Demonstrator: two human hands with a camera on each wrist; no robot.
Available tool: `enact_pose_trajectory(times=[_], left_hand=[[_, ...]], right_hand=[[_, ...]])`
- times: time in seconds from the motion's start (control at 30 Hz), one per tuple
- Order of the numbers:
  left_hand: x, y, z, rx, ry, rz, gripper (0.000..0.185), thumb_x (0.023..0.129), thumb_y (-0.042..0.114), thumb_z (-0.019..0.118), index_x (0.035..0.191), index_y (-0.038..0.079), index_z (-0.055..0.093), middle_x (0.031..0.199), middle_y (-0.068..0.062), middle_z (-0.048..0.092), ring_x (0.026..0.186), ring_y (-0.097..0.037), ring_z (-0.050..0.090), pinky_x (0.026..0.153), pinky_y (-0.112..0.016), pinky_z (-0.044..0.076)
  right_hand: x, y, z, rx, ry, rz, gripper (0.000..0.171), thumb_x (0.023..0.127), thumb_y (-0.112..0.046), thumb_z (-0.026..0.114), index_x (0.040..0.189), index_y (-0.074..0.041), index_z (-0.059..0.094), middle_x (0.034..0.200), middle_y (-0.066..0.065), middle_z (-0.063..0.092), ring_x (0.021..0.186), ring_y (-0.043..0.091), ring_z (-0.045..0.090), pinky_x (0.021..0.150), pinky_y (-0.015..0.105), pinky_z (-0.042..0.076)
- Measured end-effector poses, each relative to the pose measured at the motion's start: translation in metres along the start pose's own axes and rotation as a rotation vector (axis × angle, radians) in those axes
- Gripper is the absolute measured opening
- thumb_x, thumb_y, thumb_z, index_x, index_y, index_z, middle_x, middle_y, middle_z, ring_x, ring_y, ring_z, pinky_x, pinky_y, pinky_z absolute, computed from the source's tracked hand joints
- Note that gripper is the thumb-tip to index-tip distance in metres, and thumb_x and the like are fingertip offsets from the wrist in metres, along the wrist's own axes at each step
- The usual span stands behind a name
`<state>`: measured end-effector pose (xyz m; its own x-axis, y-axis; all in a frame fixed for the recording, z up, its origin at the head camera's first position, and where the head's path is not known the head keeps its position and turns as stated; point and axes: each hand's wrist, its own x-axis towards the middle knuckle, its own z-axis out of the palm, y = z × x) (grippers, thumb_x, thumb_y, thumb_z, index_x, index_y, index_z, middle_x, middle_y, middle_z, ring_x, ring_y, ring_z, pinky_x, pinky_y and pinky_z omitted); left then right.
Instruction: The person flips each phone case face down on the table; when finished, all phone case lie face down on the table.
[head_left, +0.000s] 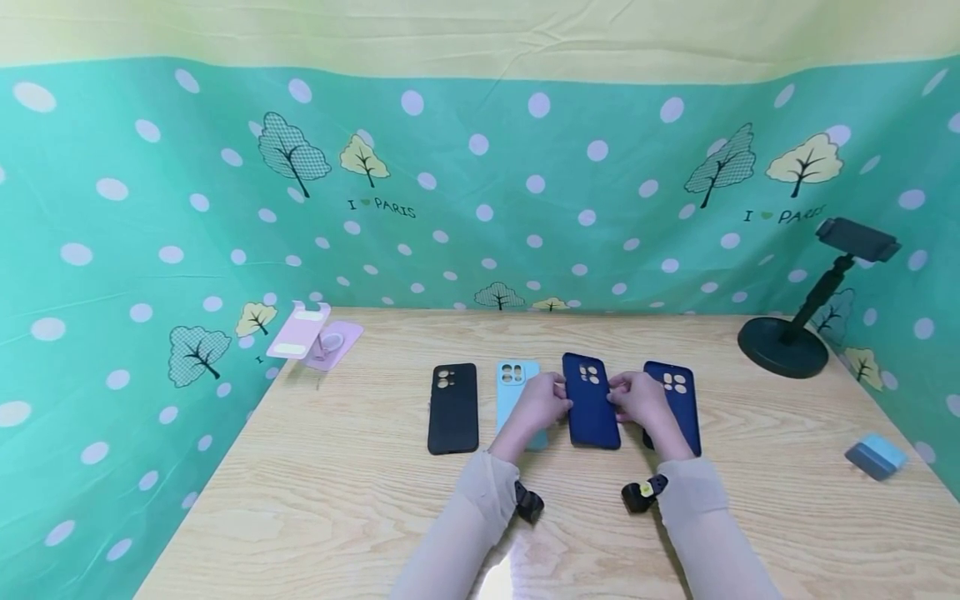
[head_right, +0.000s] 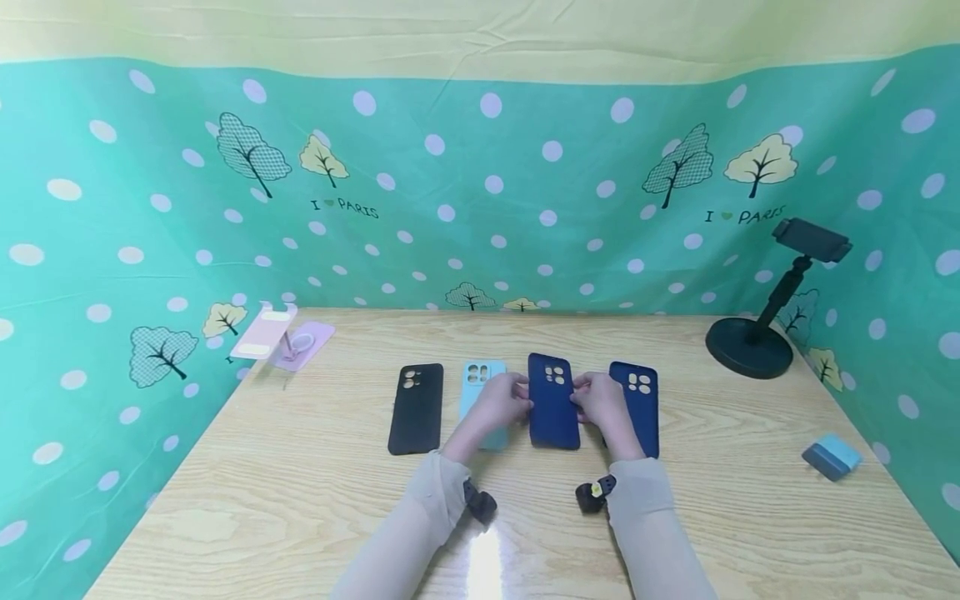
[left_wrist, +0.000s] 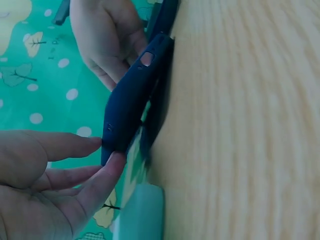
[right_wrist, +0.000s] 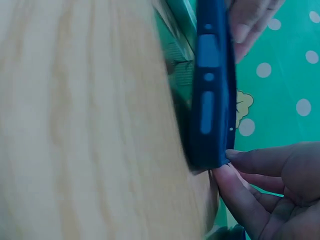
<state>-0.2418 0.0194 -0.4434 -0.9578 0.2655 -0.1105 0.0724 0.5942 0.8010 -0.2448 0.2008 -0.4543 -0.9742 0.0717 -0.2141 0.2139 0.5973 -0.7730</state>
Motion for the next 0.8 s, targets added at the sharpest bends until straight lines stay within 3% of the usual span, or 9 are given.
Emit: enact_pose_trajectory(times=[0.23, 0.8], left_hand=[[-0.002, 0.008, -0.005, -0.004, 0.027, 0.031, 0.041, 0.084, 0.007, 0.066, 0.122, -0.001, 0.055, 0.081, -0.001, 0.060, 0.066, -0.009, 0.056, 0.057, -0.021, 0.045], [-0.009, 0.021, -0.018, -0.006, 0.059, 0.105, 0.045, 0.084, 0.007, 0.065, 0.125, -0.005, 0.052, 0.081, -0.002, 0.058, 0.061, -0.008, 0.054, 0.052, -0.019, 0.044]], right_hand=[[0.001, -0.001, 0.007, 0.022, 0.021, -0.013, 0.025, 0.086, 0.001, 0.059, 0.110, 0.005, 0.060, 0.085, 0.012, 0.059, 0.059, 0.011, 0.058, 0.054, 0.025, 0.053], [-0.002, -0.021, 0.028, 0.033, -0.049, -0.079, 0.023, 0.085, 0.005, 0.055, 0.107, 0.007, 0.061, 0.080, 0.011, 0.058, 0.055, 0.010, 0.057, 0.053, 0.027, 0.053]])
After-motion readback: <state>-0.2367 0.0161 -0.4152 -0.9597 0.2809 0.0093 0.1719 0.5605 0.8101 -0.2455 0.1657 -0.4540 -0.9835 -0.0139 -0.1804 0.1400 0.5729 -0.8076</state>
